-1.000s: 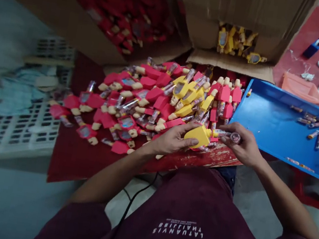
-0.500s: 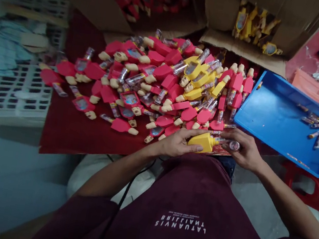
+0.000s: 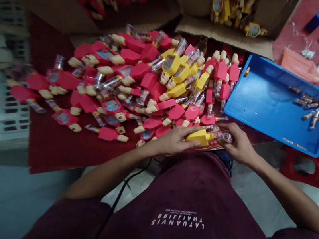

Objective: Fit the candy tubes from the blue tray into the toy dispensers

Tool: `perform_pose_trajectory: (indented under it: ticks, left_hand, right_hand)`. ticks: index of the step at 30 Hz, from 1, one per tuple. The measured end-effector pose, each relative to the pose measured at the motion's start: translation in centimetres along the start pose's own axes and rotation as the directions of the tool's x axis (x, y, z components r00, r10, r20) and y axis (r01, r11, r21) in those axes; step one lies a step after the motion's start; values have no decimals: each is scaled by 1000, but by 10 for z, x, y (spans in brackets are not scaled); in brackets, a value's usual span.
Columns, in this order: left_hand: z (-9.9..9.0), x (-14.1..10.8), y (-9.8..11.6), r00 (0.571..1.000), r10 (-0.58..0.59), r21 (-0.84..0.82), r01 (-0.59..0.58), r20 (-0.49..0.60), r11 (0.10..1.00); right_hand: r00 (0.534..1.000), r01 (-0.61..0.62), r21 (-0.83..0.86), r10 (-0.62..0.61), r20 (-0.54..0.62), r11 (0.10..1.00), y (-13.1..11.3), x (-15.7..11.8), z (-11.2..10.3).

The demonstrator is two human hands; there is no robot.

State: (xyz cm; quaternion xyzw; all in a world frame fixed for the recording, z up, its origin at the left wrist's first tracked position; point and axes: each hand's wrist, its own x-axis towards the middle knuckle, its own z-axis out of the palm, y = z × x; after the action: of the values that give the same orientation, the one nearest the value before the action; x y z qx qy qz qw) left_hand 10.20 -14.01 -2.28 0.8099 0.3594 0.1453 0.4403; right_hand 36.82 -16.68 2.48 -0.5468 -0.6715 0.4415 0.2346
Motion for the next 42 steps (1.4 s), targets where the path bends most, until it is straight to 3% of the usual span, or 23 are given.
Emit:
perform_pose_trajectory:
  ticks: [2, 3, 6, 8, 13, 15, 19, 21, 23, 25, 27, 30, 31, 35, 36, 40, 42]
  left_hand:
    - [-5, 4, -1, 1000, -10, -60, 10, 1, 998]
    - [-6, 5, 0, 1000, 3, -37, -4, -11, 999]
    - [-11, 6, 2, 997, 56, 119, -48, -57, 992]
    - [-14, 6, 1, 997, 62, 139, -56, -39, 989]
    - [-23, 9, -2, 998, 66, 88, -66, 11, 994]
    - [-23, 8, 1, 991, 131, 195, -127, -7, 973]
    - [-16, 5, 3, 968, 249, 395, -230, 2, 889]
    - [-13, 6, -1, 972, 233, 391, -203, -31, 898]
    - [-12, 8, -6, 977, 194, 349, -152, -90, 925]
    - [-12, 11, -10, 974, 195, 328, -147, -118, 933]
    - [-13, 12, -10, 965, 246, 372, -197, -87, 907]
    - [-14, 14, -7, 955, 296, 468, -249, -28, 848]
    - [-15, 14, -6, 957, 289, 471, -243, -27, 848]
    - [-16, 14, -7, 976, 209, 370, -170, -68, 913]
    - [-16, 14, -8, 976, 205, 356, -169, -67, 919]
    - [-12, 13, -10, 971, 231, 350, -197, -59, 916]
    - [-11, 14, -10, 980, 182, 297, -152, -78, 943]
  right_hand:
    - [994, 65, -55, -70, -86, 996, 0, 1, -4]
    - [994, 44, -38, -47, -94, 998, -1, 2, -5]
    - [989, -150, 132, 150, 14, 980, -2, 6, -9]
    - [969, -244, 225, 229, 89, 943, -3, 9, -9]
    - [979, -201, 271, 202, 25, 941, -3, 14, -7]
    - [955, -293, 326, 288, 66, 899, 0, 15, -5]
    - [864, -504, 349, 465, 193, 790, 4, 14, -1]
    - [915, -403, 287, 384, 124, 869, 3, 12, -2]
    - [981, -186, 181, 193, -20, 966, 1, 10, -3]
    - [990, -67, 117, 81, -112, 991, 0, 8, -4]
    - [980, -158, 190, 177, -87, 969, 1, 7, -4]
    - [934, -354, 283, 352, 60, 891, 5, 7, -3]
    - [940, -339, 256, 336, 55, 905, 6, 7, -3]
    - [993, -54, 48, 59, -104, 997, 10, 5, -6]
    - [994, -44, 58, 50, -100, 997, 10, 4, -6]
    - [975, -214, 260, 220, 6, 942, 10, 2, -7]
    - [985, -161, 208, 170, -23, 965, 10, 4, -7]
